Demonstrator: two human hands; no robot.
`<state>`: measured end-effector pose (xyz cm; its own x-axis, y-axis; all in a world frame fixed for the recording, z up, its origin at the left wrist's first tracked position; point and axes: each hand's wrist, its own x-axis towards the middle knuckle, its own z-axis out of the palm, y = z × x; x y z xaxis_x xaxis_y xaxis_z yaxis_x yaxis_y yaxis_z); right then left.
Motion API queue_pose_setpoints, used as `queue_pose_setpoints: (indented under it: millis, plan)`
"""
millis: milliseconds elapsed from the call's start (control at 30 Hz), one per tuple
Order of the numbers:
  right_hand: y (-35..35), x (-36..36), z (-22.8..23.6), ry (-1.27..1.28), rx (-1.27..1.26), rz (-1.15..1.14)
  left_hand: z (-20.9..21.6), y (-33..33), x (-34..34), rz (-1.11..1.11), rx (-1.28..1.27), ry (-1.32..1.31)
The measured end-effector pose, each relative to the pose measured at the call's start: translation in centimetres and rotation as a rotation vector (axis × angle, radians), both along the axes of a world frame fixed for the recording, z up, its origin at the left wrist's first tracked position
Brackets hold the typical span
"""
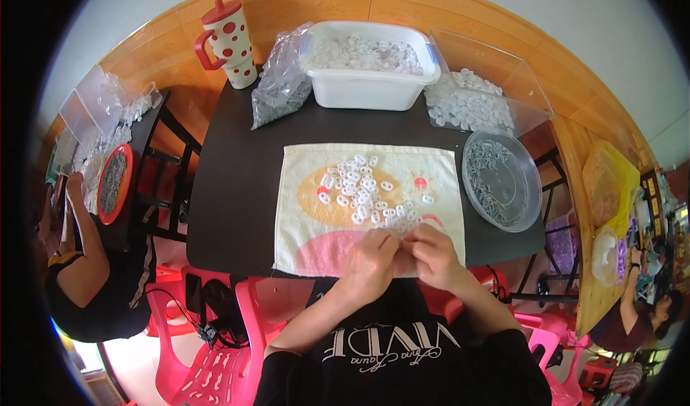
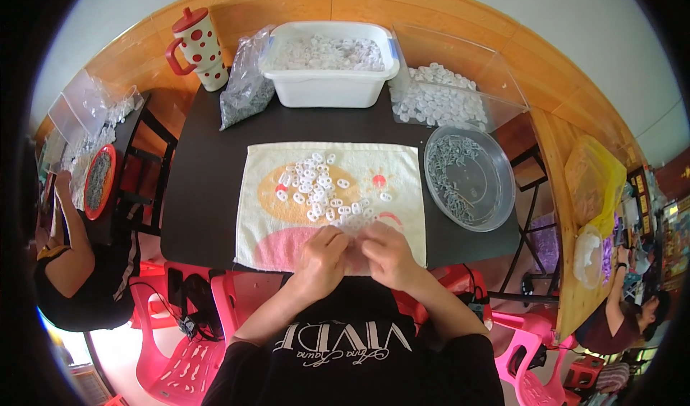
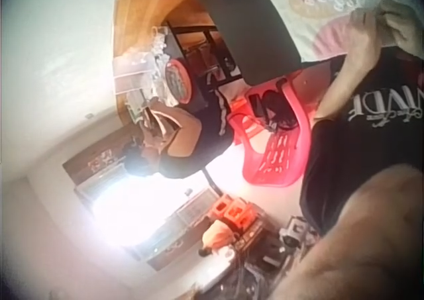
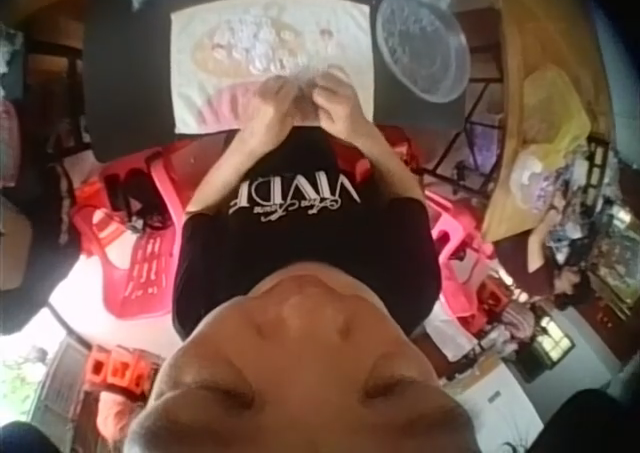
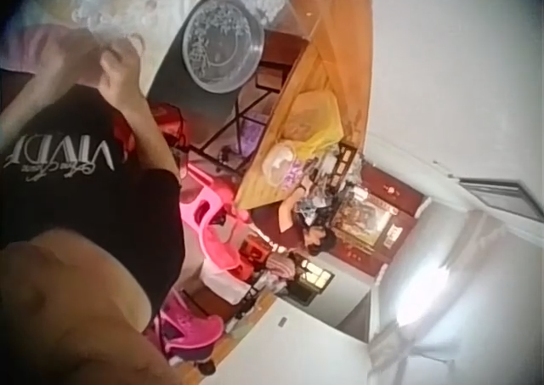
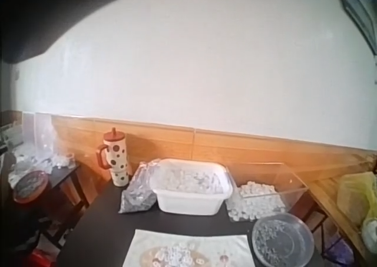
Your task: Assembling small white plastic rings onto metal pins.
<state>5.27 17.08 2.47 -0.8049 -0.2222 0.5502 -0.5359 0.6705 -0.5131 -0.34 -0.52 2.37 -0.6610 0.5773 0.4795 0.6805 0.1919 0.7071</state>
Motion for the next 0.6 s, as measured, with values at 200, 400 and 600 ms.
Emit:
queue_pose_setpoints:
  millis: [200, 400, 600]
  plan:
    - [0.1, 0.5, 0.4, 0.06, 0.113, 0.009, 0.5, -0.7, -0.3, -0.082, 0.013, -0.048]
    - [0.2, 1.3, -0.3, 0.013, 0.174, 0.074, -0.4, -0.4, -0.3, -0.134, 0.024, -0.033]
    - [0.3, 0.8, 0.4, 0.025, 0.175, 0.105, 0.3, -0.4, -0.7, -0.203, -0.069, 0.032]
